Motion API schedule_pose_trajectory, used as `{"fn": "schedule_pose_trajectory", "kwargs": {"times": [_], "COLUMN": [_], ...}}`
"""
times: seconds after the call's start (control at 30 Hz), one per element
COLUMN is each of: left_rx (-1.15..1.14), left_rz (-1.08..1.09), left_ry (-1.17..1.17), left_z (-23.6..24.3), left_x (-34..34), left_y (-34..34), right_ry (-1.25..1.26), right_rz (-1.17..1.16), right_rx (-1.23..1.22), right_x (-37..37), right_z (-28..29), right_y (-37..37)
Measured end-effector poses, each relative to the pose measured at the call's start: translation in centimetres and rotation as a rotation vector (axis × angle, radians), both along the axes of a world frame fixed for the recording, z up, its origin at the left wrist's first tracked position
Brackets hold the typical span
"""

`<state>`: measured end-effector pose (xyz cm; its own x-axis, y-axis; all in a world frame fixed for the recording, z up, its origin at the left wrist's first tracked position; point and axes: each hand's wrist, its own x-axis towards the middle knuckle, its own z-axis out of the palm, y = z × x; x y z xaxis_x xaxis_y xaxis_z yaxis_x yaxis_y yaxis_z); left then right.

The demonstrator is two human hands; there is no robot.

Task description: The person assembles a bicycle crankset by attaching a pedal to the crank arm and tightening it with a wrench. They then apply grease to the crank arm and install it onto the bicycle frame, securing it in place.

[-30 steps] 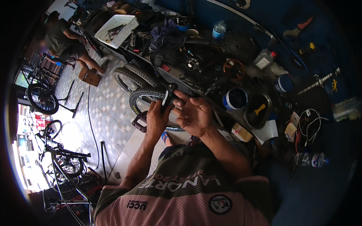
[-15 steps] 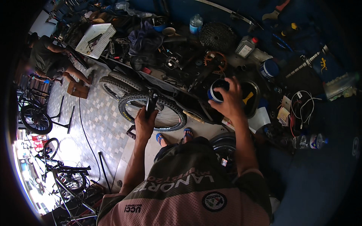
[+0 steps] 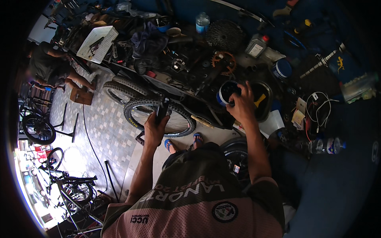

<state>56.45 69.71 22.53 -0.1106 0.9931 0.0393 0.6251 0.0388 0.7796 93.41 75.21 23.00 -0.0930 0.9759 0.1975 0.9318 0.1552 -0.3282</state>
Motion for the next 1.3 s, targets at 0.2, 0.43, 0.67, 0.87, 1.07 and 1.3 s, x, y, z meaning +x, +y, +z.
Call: {"fn": "schedule_pose_trajectory", "kwargs": {"times": [0.2, 0.43, 0.67, 0.87, 1.07, 1.3], "left_rx": [0.005, 0.007, 0.071, 0.104, 0.105, 0.164], "left_rz": [-0.005, 0.001, -0.018, 0.018, 0.028, 0.039], "left_ry": [-0.001, 0.014, 0.008, 0.019, 0.034, 0.060], "left_z": [0.5, 0.9, 1.2, 1.7, 2.4, 1.9], "left_x": [0.0, -0.3, 0.2, 0.9, 1.0, 1.3], "left_y": [-0.2, -0.3, -0.2, -0.3, -0.5, -0.4], "right_ry": [-0.092, -0.171, 0.724, 1.888, 2.162, 2.529], "right_rz": [0.023, 0.023, 0.460, 0.404, 0.417, 0.516], "right_rx": [-0.012, 0.003, -0.291, -1.065, -1.161, -1.220], "right_x": [-0.2, -0.7, -9.0, -14.6, -16.4, -17.5], "right_z": [0.8, 1.6, 5.5, 4.4, 3.6, 3.3], "right_y": [0.1, 0.4, -0.8, -2.4, -2.6, -2.6]}}
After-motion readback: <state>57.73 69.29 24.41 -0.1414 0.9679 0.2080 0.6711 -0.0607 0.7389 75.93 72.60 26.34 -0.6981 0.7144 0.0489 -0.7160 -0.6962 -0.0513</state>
